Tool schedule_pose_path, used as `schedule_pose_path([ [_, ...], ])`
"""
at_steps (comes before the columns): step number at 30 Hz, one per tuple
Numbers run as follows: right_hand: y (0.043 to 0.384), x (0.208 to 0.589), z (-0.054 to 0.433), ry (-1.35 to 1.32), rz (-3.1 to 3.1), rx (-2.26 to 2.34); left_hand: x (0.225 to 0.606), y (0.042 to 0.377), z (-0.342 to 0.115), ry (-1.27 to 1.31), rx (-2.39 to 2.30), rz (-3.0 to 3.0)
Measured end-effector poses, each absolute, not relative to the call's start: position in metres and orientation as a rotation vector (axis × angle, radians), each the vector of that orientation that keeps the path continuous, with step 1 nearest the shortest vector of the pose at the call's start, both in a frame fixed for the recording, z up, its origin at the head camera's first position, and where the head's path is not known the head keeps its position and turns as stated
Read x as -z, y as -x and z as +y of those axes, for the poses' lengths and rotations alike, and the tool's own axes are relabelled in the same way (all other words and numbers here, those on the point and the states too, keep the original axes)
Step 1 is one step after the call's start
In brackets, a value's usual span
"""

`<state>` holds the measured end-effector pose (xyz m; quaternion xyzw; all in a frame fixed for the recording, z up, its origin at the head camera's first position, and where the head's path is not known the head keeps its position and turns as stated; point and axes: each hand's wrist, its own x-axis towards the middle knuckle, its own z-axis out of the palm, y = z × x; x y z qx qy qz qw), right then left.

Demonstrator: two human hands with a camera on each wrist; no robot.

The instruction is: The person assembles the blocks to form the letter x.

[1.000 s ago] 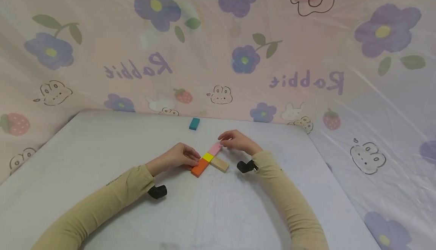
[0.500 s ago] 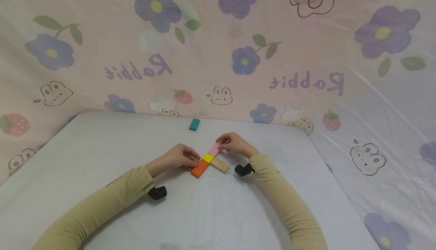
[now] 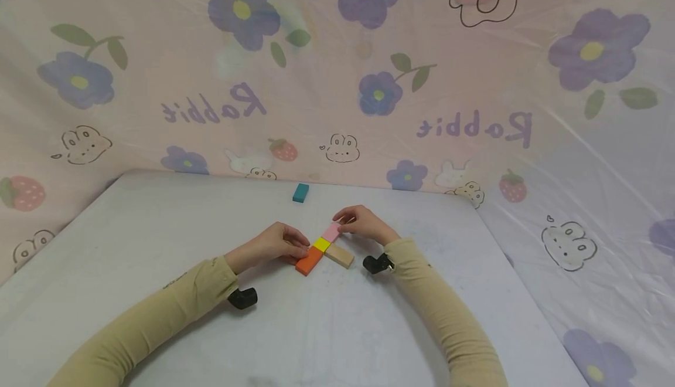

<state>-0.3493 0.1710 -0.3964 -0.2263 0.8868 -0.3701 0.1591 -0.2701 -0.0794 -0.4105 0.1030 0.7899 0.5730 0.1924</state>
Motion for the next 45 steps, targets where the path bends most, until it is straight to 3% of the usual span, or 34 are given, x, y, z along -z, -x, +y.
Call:
schedule_pose_path([
  [19, 0.351, 0.399, 0.175, 0.666, 2.523, 1.069, 0.387, 0.299, -0.098, -0.466, -1.6, 2.658],
  [34, 0.351, 0.397, 0.173, 0.645, 2.531, 1.068, 0.402, 0.352, -0.104, -0.358, -1.664, 2.845],
  [45, 0.345, 0.39, 0.17, 0.633, 2.515, 1.065, 0.406, 0.368, -0.099, -0.296, -1.72, 2.746],
])
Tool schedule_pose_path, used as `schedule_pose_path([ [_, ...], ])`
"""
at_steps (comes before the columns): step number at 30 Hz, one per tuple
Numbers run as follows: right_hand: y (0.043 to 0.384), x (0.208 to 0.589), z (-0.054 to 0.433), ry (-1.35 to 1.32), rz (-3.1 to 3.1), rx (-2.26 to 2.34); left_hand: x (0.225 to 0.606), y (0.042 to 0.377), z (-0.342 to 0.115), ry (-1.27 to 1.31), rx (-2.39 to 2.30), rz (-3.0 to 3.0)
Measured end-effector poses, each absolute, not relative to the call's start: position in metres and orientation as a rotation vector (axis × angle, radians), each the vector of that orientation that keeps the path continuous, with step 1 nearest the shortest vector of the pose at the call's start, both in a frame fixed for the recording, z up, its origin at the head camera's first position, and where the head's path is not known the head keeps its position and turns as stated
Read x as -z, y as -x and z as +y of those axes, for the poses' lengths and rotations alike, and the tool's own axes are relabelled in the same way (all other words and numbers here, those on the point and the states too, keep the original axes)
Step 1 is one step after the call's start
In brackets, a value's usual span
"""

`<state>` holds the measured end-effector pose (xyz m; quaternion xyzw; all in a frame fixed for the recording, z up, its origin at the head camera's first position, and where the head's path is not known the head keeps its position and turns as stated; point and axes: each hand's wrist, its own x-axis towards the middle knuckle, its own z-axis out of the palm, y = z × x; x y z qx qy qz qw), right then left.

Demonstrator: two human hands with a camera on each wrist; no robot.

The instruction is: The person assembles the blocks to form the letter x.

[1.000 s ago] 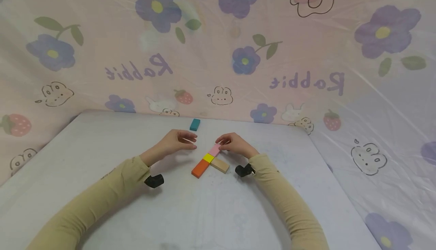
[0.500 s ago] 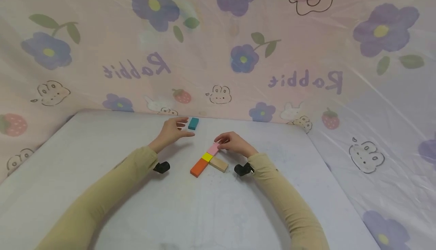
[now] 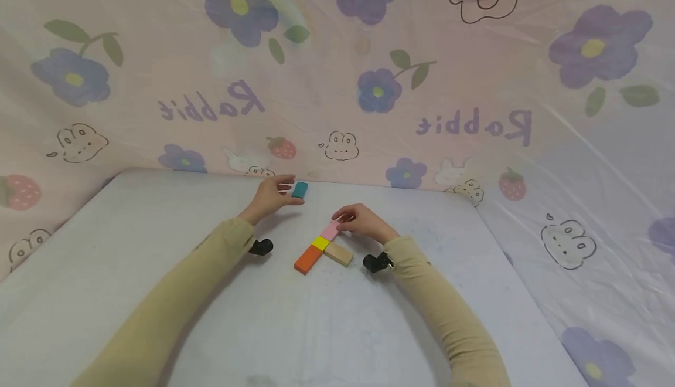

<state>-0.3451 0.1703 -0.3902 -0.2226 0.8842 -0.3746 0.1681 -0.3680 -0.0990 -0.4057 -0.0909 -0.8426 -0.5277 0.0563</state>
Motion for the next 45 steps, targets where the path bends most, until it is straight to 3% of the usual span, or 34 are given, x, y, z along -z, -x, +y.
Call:
schedule_pose_path([
  [45, 0.346, 0.394, 0.171, 0.641, 2.549, 1.056, 0.418, 0.383, -0.078, 0.092, 1.614, -2.506],
])
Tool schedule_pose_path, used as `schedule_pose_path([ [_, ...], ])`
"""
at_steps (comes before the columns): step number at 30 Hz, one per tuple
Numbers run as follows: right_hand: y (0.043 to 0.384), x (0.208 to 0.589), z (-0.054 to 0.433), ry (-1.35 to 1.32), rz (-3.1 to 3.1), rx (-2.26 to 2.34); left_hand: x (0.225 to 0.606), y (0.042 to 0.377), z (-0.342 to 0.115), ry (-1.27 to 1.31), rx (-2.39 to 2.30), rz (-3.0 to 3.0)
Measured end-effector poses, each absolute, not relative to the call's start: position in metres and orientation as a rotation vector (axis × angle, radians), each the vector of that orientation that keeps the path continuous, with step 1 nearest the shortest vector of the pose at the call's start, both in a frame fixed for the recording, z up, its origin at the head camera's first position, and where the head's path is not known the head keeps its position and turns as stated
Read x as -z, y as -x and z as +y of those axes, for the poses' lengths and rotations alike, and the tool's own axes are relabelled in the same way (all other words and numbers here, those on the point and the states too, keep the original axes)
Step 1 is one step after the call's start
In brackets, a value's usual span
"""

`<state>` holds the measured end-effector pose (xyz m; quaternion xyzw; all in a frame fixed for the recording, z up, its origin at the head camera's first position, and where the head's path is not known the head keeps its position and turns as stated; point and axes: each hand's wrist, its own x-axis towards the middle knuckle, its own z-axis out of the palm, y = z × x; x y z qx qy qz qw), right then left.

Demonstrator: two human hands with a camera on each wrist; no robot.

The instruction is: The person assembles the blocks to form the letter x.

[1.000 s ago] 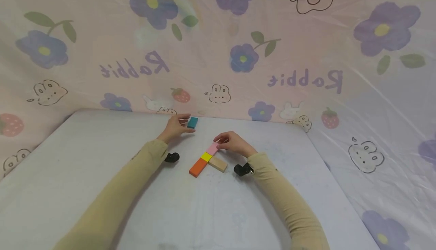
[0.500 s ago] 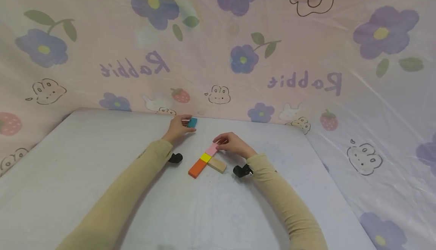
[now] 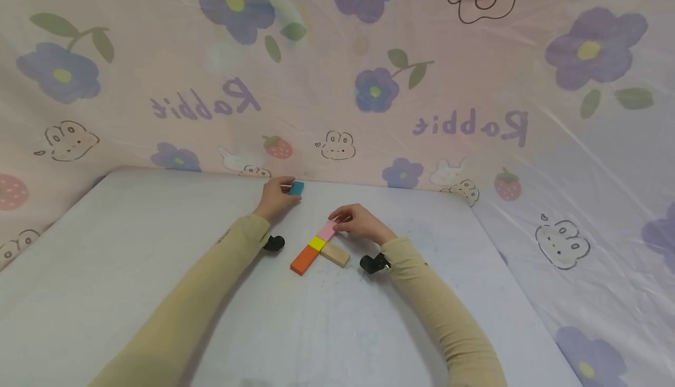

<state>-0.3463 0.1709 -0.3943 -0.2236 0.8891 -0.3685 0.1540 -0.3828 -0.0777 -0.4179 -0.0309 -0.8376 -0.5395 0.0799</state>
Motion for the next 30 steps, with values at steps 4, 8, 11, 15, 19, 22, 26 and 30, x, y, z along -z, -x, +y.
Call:
schedule_pose_path([
  [4, 0.347, 0.395, 0.171, 0.643, 2.538, 1.066, 0.416, 0.382, -0.077, 0.084, 1.619, -2.491],
  [8, 0.346, 0.394, 0.171, 0.653, 2.527, 1.08, 0.415, 0.382, -0.078, 0.093, 1.614, -2.506],
  [11, 0.346, 0.393, 0.171, 0.652, 2.534, 1.072, 0.416, 0.384, -0.081, 0.117, 1.614, -2.531],
  [15, 0.346, 0.393, 0.17, 0.635, 2.551, 1.054, 0.418, 0.388, -0.087, 0.155, 1.568, -2.603],
  [19, 0.344, 0.39, 0.17, 0.638, 2.539, 1.061, 0.421, 0.39, -0.094, 0.219, 1.521, -2.669],
  [22, 0.341, 0.385, 0.168, 0.648, 2.505, 1.073, 0.421, 0.391, -0.101, 0.299, 1.524, -2.691],
  [26, 0.344, 0.389, 0.169, 0.65, 2.492, 1.078, 0.418, 0.39, -0.108, 0.395, 1.53, -2.723],
  [30, 0.346, 0.394, 0.171, 0.649, 2.523, 1.069, 0.416, 0.387, -0.112, 0.436, 1.518, -2.762],
])
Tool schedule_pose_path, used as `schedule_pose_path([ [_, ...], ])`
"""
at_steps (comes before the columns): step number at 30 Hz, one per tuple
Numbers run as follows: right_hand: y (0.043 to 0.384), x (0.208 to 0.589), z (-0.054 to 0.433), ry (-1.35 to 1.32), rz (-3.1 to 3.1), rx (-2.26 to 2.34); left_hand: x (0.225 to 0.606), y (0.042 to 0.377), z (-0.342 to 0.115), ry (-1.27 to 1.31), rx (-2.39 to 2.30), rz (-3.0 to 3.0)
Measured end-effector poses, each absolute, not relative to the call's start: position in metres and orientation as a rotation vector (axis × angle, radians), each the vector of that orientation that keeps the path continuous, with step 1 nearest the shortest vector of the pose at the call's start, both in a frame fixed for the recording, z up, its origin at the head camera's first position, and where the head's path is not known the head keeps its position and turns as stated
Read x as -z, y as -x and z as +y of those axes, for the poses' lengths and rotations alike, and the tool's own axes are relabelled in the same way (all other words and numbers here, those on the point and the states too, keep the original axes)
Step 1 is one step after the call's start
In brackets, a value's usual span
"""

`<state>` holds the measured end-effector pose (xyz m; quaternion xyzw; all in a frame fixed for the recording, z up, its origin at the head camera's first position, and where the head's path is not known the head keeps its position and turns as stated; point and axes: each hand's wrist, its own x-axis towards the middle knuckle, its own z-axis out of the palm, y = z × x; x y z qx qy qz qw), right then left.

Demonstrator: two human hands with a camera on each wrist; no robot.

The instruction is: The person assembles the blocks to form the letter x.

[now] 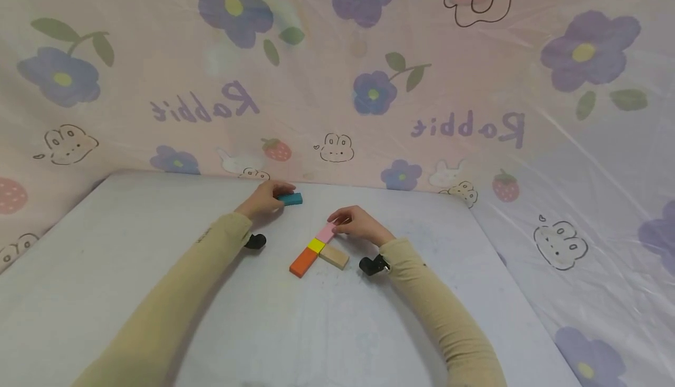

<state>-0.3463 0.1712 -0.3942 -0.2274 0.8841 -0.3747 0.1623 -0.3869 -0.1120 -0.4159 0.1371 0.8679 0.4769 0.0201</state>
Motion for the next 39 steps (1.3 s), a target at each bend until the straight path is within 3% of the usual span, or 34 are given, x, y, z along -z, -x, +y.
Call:
schedule_pose_path([
  [39, 0.3424, 0.3922, 0.1701, 0.659, 2.556, 1.045, 0.4138, 0.3901, -0.1116, -0.624, -1.148, 2.868],
])
